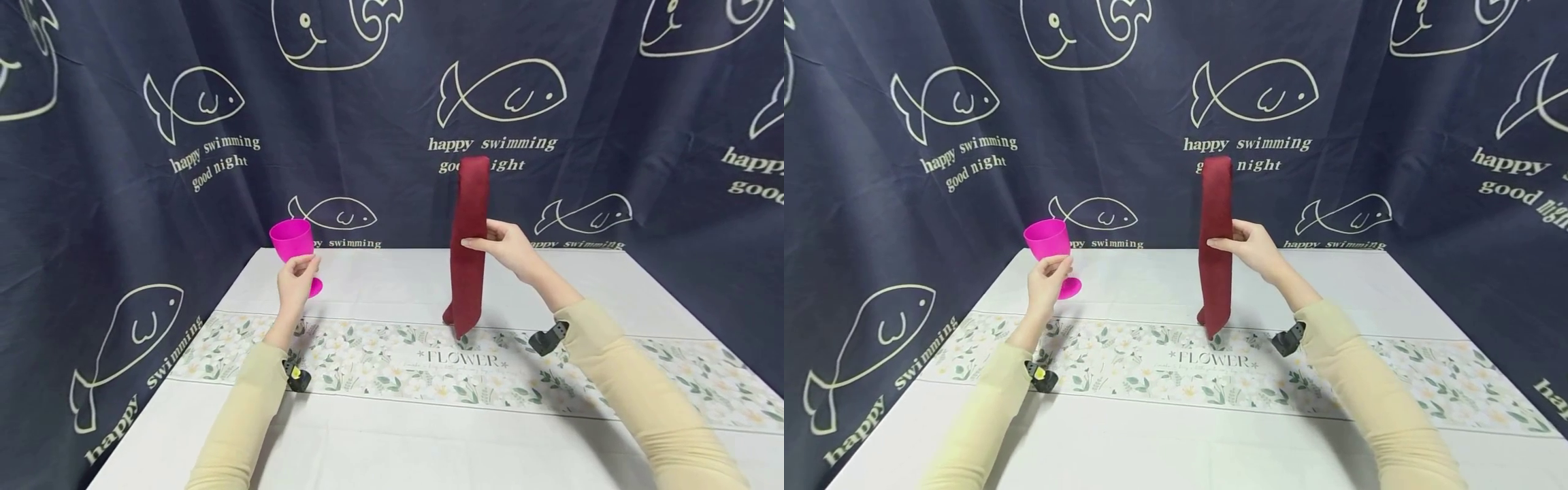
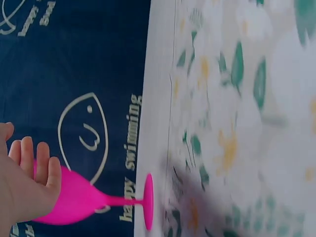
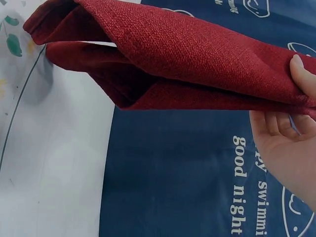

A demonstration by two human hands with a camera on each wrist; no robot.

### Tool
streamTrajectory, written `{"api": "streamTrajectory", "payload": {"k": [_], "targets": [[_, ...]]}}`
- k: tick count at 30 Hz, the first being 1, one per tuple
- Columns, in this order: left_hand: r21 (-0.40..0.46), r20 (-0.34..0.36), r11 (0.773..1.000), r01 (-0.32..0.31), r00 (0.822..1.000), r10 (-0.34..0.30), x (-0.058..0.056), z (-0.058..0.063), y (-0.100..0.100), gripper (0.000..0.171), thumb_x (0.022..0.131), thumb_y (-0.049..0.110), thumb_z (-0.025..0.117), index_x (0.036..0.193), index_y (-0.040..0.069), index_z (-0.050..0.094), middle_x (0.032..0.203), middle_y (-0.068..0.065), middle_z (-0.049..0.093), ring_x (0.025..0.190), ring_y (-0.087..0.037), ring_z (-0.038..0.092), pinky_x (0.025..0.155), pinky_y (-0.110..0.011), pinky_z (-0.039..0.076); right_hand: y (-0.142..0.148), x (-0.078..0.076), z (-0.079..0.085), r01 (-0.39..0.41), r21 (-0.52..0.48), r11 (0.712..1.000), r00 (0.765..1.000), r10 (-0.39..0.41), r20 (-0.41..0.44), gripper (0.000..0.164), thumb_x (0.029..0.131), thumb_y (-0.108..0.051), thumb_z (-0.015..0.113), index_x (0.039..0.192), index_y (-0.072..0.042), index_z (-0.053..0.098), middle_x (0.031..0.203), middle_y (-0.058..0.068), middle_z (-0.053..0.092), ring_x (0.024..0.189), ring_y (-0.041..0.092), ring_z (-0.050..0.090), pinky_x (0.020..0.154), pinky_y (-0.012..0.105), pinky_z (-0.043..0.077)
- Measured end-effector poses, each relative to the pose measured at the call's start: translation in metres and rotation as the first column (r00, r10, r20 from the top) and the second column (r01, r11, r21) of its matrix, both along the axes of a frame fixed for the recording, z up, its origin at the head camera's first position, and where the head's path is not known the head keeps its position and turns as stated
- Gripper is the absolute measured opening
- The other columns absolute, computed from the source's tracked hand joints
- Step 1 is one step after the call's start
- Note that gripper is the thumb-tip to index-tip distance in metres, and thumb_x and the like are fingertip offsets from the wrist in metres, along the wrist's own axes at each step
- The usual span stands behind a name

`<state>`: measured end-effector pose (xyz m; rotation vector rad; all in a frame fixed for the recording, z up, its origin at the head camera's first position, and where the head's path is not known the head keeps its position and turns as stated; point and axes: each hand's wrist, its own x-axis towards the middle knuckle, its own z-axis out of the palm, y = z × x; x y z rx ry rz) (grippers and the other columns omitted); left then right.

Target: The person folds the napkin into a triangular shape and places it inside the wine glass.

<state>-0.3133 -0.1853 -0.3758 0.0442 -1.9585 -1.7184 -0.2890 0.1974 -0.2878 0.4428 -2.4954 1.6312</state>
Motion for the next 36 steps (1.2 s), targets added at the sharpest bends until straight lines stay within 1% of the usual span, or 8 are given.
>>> {"api": "streamTrajectory", "payload": {"k": [3,7,12,19,22,25,28,36], "targets": [[0.008,-0.010,0.997,-0.071,0.997,0.071,-0.001,-0.001,-0.010,0.029,0.085,0.025,0.070,0.101,0.001,0.067,0.073,0.012,0.057,0.066,0.001,0.054,0.061,-0.010,0.043,0.002,0.000,-0.001,0.009,-0.005,1.000,1.000,-0.009,0.000,0.042,0.083,-0.022,0.071,0.121,-0.007,0.061,0.091,-0.010,0.071,0.087,0.003,0.066,0.097,0.037,0.043],[0.004,-0.045,0.989,-0.146,0.988,0.146,-0.004,-0.003,-0.024,0.031,0.083,0.027,0.072,0.098,-0.001,0.066,0.073,0.013,0.056,0.067,0.000,0.051,0.061,-0.011,0.042,0.004,-0.001,-0.001,0.011,-0.005,1.000,1.000,-0.011,0.001,0.044,0.083,-0.024,0.072,0.122,-0.006,0.061,0.093,-0.010,0.071,0.087,0.002,0.066,0.099,0.041,0.042],[-0.015,-0.077,0.974,-0.226,0.971,0.225,-0.008,-0.006,-0.040,0.033,0.082,0.025,0.073,0.098,-0.002,0.063,0.084,0.000,0.061,0.070,0.000,0.051,0.067,-0.012,0.041,0.007,0.000,0.001,0.024,-0.001,1.000,1.000,-0.024,0.002,0.046,0.083,-0.025,0.072,0.122,-0.005,0.060,0.093,-0.010,0.071,0.087,0.000,0.065,0.101,0.043,0.041],[0.018,-0.076,0.962,-0.272,0.959,0.273,-0.012,-0.004,-0.054,0.048,0.078,0.020,0.076,0.110,-0.006,0.052,0.098,-0.014,0.059,0.071,-0.003,0.051,0.067,-0.009,0.043,0.013,0.000,0.001,0.034,-0.005,0.999,0.999,-0.034,0.000,0.047,0.082,-0.023,0.072,0.123,-0.005,0.059,0.093,-0.012,0.071,0.087,-0.001,0.065,0.100,0.040,0.042],[-0.014,-0.017,0.962,-0.271,0.962,0.271,-0.013,-0.004,-0.058,0.054,0.078,0.023,0.076,0.117,-0.004,0.050,0.105,-0.014,0.058,0.077,-0.008,0.053,0.072,-0.013,0.043,0.015,0.001,0.001,0.037,0.004,0.999,0.999,-0.037,-0.001,0.048,0.082,-0.024,0.072,0.124,-0.004,0.059,0.093,-0.012,0.070,0.087,-0.001,0.065,0.100,0.041,0.042],[-0.054,0.057,0.971,-0.234,0.970,0.237,-0.014,-0.004,-0.061,0.064,0.079,0.029,0.075,0.127,0.001,0.045,0.120,-0.015,0.054,0.097,-0.020,0.057,0.085,-0.025,0.047,0.016,0.002,0.001,0.040,0.009,0.999,0.999,-0.040,0.003,0.049,0.082,-0.025,0.072,0.124,-0.004,0.059,0.093,-0.011,0.070,0.087,-0.001,0.064,0.100,0.042,0.042],[-0.081,0.116,0.980,-0.180,0.975,0.189,-0.016,-0.003,-0.062,0.074,0.080,0.034,0.074,0.137,0.004,0.037,0.133,-0.016,0.047,0.118,-0.031,0.051,0.098,-0.038,0.044,0.016,0.002,0.001,0.041,0.005,0.999,0.999,-0.041,0.009,0.048,0.082,-0.024,0.073,0.124,-0.004,0.059,0.093,-0.011,0.071,0.087,-0.001,0.064,0.100,0.041,0.042],[-0.070,0.137,0.997,-0.045,0.989,0.054,-0.024,-0.001,-0.059,0.084,0.081,0.030,0.073,0.145,0.004,0.024,0.143,-0.020,0.037,0.132,-0.033,0.037,0.110,-0.041,0.033,0.022,0.002,0.000,0.046,0.021,0.999,0.999,-0.046,-0.011,0.048,0.083,-0.025,0.072,0.124,-0.004,0.059,0.094,-0.012,0.070,0.088,-0.002,0.064,0.100,0.042,0.041]]}}
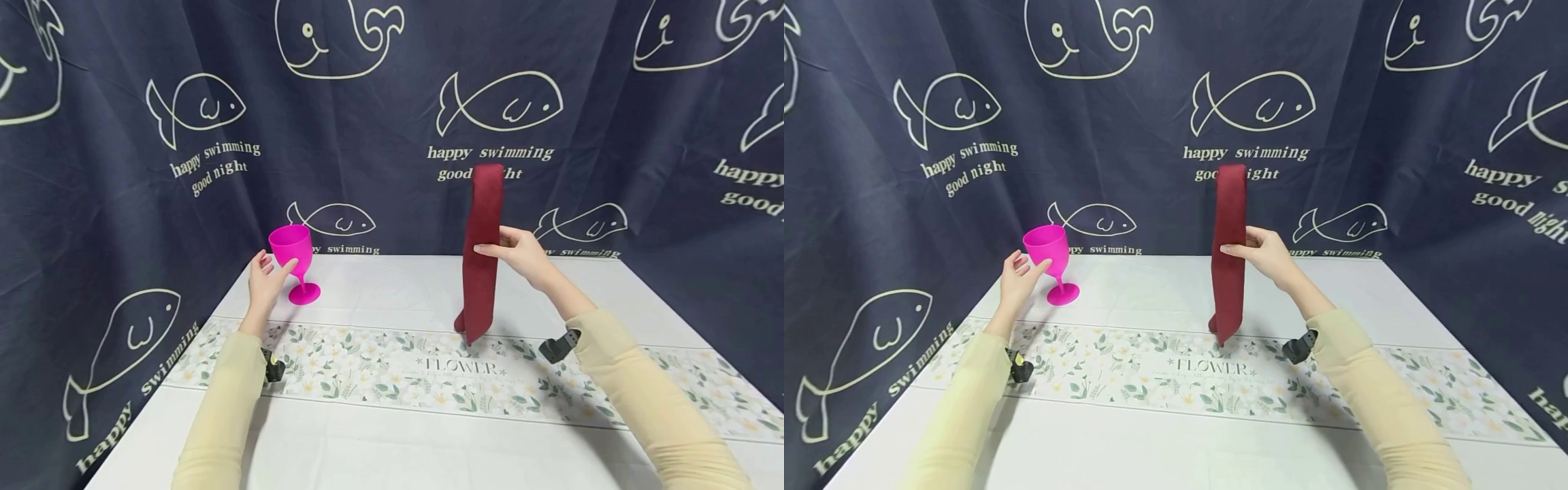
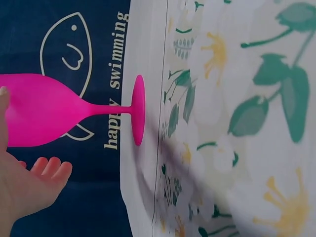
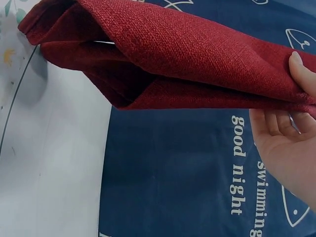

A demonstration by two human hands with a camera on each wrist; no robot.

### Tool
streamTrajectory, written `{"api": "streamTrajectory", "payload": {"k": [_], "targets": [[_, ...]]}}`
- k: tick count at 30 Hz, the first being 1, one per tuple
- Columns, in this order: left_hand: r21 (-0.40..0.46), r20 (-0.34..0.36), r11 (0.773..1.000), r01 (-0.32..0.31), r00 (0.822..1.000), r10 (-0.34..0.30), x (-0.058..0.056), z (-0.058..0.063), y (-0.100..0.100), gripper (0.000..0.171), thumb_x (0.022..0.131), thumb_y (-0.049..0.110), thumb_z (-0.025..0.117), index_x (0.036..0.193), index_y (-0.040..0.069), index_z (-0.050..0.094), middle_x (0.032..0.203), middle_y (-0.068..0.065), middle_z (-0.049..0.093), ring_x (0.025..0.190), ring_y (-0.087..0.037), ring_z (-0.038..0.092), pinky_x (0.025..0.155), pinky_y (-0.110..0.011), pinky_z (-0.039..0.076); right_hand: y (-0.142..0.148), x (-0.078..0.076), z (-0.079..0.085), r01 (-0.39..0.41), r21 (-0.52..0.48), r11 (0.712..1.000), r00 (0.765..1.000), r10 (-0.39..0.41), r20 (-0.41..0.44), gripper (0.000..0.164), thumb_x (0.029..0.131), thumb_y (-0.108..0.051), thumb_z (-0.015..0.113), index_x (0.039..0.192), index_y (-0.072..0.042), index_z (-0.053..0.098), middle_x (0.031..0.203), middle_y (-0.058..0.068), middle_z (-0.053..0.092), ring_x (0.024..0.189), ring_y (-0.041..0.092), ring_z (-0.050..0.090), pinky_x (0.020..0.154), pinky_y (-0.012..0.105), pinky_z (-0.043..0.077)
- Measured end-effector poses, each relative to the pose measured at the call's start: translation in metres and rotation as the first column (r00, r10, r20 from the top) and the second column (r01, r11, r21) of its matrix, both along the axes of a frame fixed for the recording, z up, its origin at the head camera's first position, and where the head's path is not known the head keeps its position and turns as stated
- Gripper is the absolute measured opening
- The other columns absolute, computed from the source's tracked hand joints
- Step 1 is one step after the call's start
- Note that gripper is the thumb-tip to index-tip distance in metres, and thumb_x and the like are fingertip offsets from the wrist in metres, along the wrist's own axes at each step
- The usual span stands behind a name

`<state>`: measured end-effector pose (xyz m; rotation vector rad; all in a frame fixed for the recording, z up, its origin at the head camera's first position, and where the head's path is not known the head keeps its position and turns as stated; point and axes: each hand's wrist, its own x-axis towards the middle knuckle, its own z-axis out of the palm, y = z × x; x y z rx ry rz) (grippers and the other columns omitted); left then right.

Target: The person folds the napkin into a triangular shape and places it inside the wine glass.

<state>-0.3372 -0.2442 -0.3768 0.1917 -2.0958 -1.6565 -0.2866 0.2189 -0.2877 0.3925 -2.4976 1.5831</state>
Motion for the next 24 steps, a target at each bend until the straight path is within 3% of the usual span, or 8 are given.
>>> {"api": "streamTrajectory", "payload": {"k": [12,17,24], "targets": [[-0.009,-0.019,0.996,0.088,0.996,-0.088,-0.014,-0.006,0.009,0.088,0.083,0.021,0.072,0.147,0.002,0.015,0.147,-0.022,0.031,0.136,-0.035,0.031,0.113,-0.044,0.028,0.010,0.006,-0.001,0.006,0.048,0.999,1.000,-0.006,-0.001,0.053,0.083,-0.028,0.071,0.128,-0.004,0.056,0.094,-0.017,0.068,0.089,-0.005,0.062,0.101,0.046,0.040],[-0.022,-0.008,0.997,0.069,0.998,-0.069,-0.018,-0.004,0.011,0.087,0.082,0.022,0.072,0.147,0.003,0.017,0.145,-0.022,0.034,0.132,-0.036,0.037,0.110,-0.043,0.032,0.013,0.009,0.001,0.002,0.063,0.998,1.000,-0.002,-0.001,0.053,0.084,-0.030,0.070,0.128,-0.004,0.056,0.092,-0.020,0.066,0.090,-0.006,0.061,0.102,0.049,0.039],[-0.017,0.014,0.999,0.043,0.999,-0.042,-0.013,-0.003,0.011,0.088,0.081,0.024,0.073,0.148,0.006,0.018,0.141,-0.020,0.036,0.126,-0.035,0.040,0.107,-0.042,0.036,0.015,0.007,0.003,0.019,0.075,0.997,1.000,-0.019,-0.004,0.052,0.084,-0.029,0.071,0.127,-0.004,0.057,0.088,-0.022,0.066,0.088,-0.006,0.060,0.100,0.047,0.039]]}}
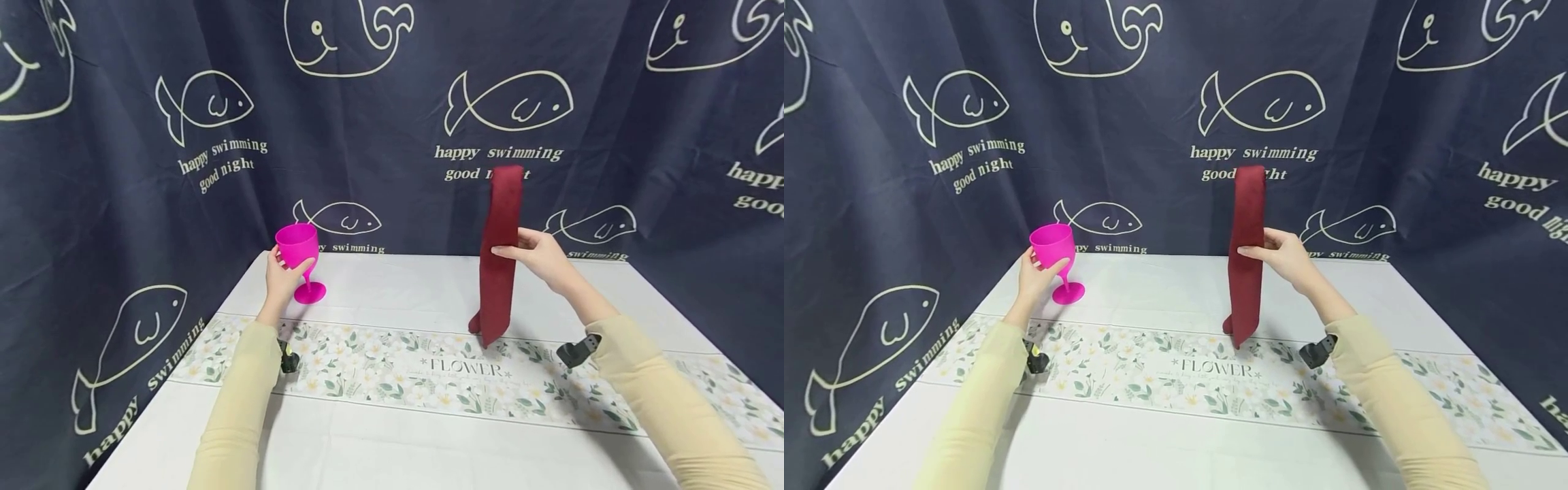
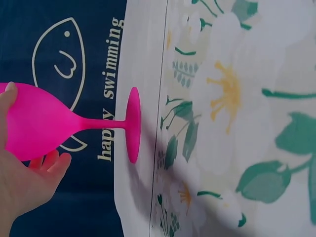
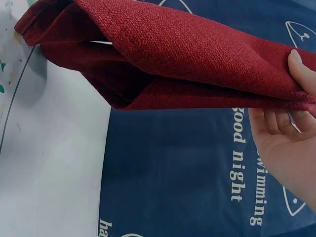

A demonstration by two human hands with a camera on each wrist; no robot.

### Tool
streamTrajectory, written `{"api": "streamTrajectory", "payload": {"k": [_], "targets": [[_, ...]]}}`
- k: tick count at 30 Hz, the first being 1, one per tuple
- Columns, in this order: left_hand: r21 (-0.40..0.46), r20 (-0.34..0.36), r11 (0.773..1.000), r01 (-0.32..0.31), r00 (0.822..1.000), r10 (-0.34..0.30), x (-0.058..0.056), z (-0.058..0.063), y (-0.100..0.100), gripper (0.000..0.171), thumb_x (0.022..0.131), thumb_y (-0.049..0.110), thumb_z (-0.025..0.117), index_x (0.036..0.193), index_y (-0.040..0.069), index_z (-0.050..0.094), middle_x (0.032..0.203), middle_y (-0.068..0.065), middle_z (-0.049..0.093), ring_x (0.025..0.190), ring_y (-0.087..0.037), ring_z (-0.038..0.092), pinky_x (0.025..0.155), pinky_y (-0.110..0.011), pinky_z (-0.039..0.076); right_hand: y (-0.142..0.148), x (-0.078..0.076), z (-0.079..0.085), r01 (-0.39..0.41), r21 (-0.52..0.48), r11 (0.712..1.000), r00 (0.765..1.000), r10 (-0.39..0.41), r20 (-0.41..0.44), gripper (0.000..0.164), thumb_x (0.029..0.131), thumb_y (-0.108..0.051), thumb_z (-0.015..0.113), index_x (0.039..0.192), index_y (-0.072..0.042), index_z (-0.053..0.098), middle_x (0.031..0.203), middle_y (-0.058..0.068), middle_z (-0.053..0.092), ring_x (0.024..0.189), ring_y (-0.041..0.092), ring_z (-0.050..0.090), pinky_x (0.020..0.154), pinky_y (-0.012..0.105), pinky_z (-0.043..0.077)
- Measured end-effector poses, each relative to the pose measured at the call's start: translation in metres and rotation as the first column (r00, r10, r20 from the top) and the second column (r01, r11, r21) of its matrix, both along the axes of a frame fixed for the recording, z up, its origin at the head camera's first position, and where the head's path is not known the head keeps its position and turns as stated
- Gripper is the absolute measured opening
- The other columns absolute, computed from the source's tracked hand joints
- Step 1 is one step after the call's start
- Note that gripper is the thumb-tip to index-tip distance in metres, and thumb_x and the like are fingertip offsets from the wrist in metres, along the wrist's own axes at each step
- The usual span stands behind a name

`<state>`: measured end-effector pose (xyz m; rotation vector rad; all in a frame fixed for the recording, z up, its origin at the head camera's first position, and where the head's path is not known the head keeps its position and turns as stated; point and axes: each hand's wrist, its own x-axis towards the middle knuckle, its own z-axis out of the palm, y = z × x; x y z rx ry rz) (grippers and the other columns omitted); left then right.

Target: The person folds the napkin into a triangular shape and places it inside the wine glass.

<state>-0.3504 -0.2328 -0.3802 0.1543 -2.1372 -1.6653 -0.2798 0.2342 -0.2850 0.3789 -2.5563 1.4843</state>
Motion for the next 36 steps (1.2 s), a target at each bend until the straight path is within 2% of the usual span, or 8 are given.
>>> {"api": "streamTrajectory", "payload": {"k": [7,15,22,36], "targets": [[0.051,0.036,0.999,0.008,0.999,-0.010,0.004,-0.003,0.006,0.091,0.081,0.028,0.074,0.149,0.010,0.017,0.144,-0.016,0.034,0.128,-0.031,0.040,0.105,-0.041,0.038,0.004,-0.001,-0.001,0.013,-0.016,1.000,1.000,-0.013,0.005,0.050,0.083,-0.026,0.071,0.126,-0.004,0.058,0.089,-0.020,0.068,0.087,-0.006,0.061,0.100,0.044,0.039],[0.078,0.031,0.994,0.076,0.996,-0.079,0.008,0.001,0.016,0.082,0.080,0.029,0.075,0.143,0.007,0.029,0.142,-0.014,0.039,0.124,-0.032,0.045,0.101,-0.042,0.043,0.009,0.000,0.000,-0.001,-0.045,0.999,1.000,0.001,-0.006,0.047,0.085,-0.023,0.069,0.126,-0.003,0.056,0.090,-0.022,0.067,0.089,-0.005,0.061,0.101,0.042,0.038],[0.050,0.040,0.991,0.123,0.991,-0.125,0.013,0.004,0.030,0.080,0.080,0.031,0.074,0.142,0.006,0.030,0.141,-0.014,0.040,0.123,-0.032,0.046,0.101,-0.042,0.043,0.013,0.001,0.001,-0.026,-0.060,0.998,1.000,0.025,-0.017,0.044,0.087,-0.022,0.067,0.126,-0.005,0.057,0.093,-0.023,0.066,0.093,-0.006,0.060,0.102,0.041,0.037],[0.028,0.040,0.977,0.212,0.976,-0.213,0.019,0.008,0.063,0.076,0.079,0.030,0.075,0.139,0.008,0.036,0.136,-0.014,0.046,0.119,-0.033,0.049,0.099,-0.043,0.044,0.013,0.002,0.000,0.000,-0.087,0.996,1.000,-0.001,-0.015,0.046,0.086,-0.023,0.069,0.125,-0.003,0.057,0.090,-0.023,0.067,0.091,-0.006,0.060,0.104,0.046,0.036]]}}
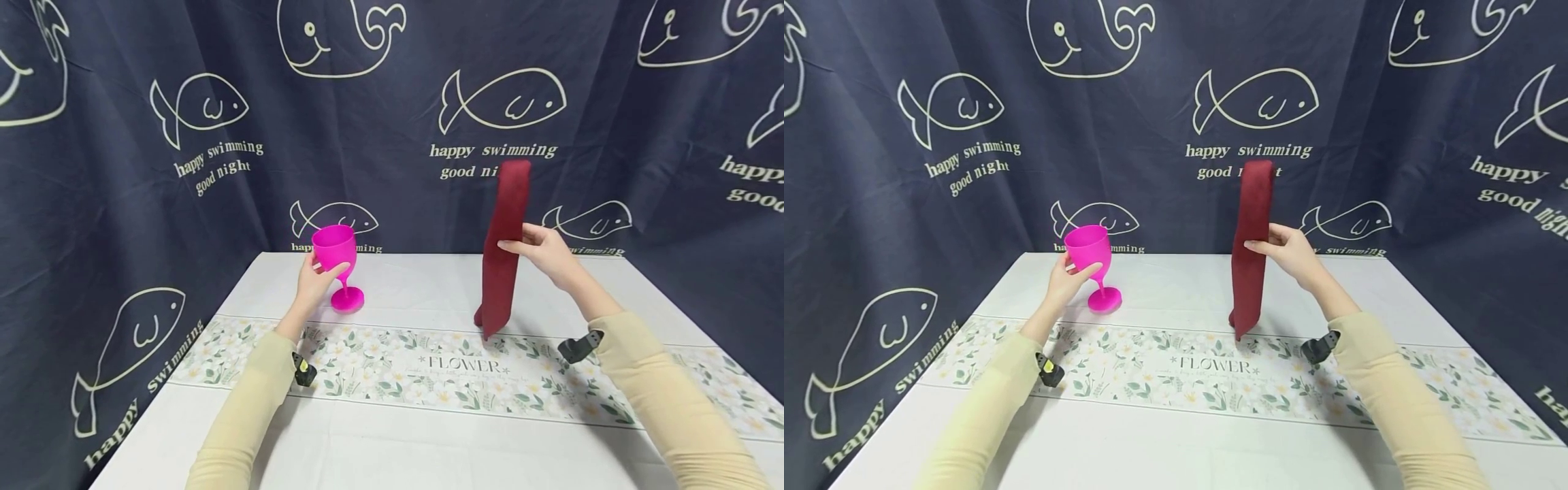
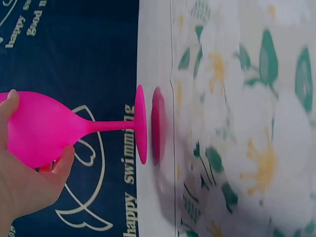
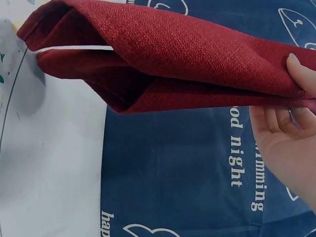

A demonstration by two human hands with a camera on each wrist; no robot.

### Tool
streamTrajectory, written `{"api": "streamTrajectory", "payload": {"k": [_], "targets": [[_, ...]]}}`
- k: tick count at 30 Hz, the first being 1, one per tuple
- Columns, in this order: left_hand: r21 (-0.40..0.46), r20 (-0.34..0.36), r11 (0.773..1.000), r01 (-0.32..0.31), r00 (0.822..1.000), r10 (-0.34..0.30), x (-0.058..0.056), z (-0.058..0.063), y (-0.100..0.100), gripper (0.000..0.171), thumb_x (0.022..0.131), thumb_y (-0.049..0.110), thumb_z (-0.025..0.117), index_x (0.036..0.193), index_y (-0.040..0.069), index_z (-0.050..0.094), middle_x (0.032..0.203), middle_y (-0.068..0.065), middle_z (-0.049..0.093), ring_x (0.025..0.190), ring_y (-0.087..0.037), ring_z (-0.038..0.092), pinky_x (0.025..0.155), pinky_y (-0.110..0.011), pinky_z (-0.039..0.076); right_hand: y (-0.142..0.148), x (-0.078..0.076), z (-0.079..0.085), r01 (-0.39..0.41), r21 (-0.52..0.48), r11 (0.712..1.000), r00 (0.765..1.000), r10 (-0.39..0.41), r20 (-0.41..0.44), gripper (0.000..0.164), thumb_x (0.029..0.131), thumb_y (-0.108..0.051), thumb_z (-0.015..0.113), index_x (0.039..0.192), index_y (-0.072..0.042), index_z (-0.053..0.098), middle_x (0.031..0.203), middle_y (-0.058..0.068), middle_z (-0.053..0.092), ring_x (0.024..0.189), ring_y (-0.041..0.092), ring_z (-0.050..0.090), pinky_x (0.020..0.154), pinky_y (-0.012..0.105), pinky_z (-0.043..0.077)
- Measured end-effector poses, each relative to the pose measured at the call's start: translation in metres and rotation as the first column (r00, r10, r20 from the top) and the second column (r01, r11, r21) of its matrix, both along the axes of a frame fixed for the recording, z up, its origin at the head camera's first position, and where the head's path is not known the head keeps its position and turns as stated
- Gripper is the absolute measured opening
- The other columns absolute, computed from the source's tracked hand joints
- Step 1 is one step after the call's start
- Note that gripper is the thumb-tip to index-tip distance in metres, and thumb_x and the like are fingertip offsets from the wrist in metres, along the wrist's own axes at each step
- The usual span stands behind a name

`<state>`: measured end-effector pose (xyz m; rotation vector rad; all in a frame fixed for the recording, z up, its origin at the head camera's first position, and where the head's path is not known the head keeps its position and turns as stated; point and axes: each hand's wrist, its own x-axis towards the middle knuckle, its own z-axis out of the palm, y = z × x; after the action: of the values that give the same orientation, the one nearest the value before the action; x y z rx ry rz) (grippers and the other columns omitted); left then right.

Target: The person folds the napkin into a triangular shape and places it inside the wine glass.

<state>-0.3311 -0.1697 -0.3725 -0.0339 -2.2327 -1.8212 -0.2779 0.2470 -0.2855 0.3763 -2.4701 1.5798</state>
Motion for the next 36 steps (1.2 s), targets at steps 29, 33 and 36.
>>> {"api": "streamTrajectory", "payload": {"k": [29,33,36], "targets": [[-0.018,0.021,0.984,0.178,0.984,-0.177,0.018,0.000,0.065,0.073,0.077,0.030,0.077,0.137,0.013,0.039,0.133,-0.010,0.047,0.120,-0.030,0.049,0.098,-0.044,0.045,0.001,0.000,-0.004,0.066,-0.006,0.998,0.997,-0.066,-0.032,0.044,0.084,-0.027,0.071,0.120,-0.005,0.057,0.088,-0.026,0.063,0.089,-0.007,0.060,0.099,0.042,0.040],[-0.027,0.025,0.979,0.202,0.979,-0.201,0.021,-0.003,0.073,0.071,0.077,0.030,0.077,0.136,0.014,0.041,0.132,-0.009,0.048,0.119,-0.030,0.050,0.097,-0.043,0.046,0.002,0.001,-0.003,0.071,-0.001,0.997,0.997,-0.071,-0.034,0.042,0.084,-0.027,0.070,0.119,-0.007,0.057,0.088,-0.026,0.063,0.089,-0.008,0.060,0.097,0.039,0.040],[-0.038,0.028,0.975,0.219,0.975,-0.219,0.022,-0.005,0.080,0.072,0.076,0.030,0.077,0.137,0.015,0.041,0.132,-0.009,0.048,0.118,-0.029,0.051,0.096,-0.042,0.046,0.003,0.001,-0.002,0.074,-0.001,0.997,0.997,-0.074,-0.036,0.041,0.085,-0.027,0.070,0.118,-0.008,0.058,0.088,-0.026,0.063,0.089,-0.008,0.061,0.095,0.036,0.041]]}}
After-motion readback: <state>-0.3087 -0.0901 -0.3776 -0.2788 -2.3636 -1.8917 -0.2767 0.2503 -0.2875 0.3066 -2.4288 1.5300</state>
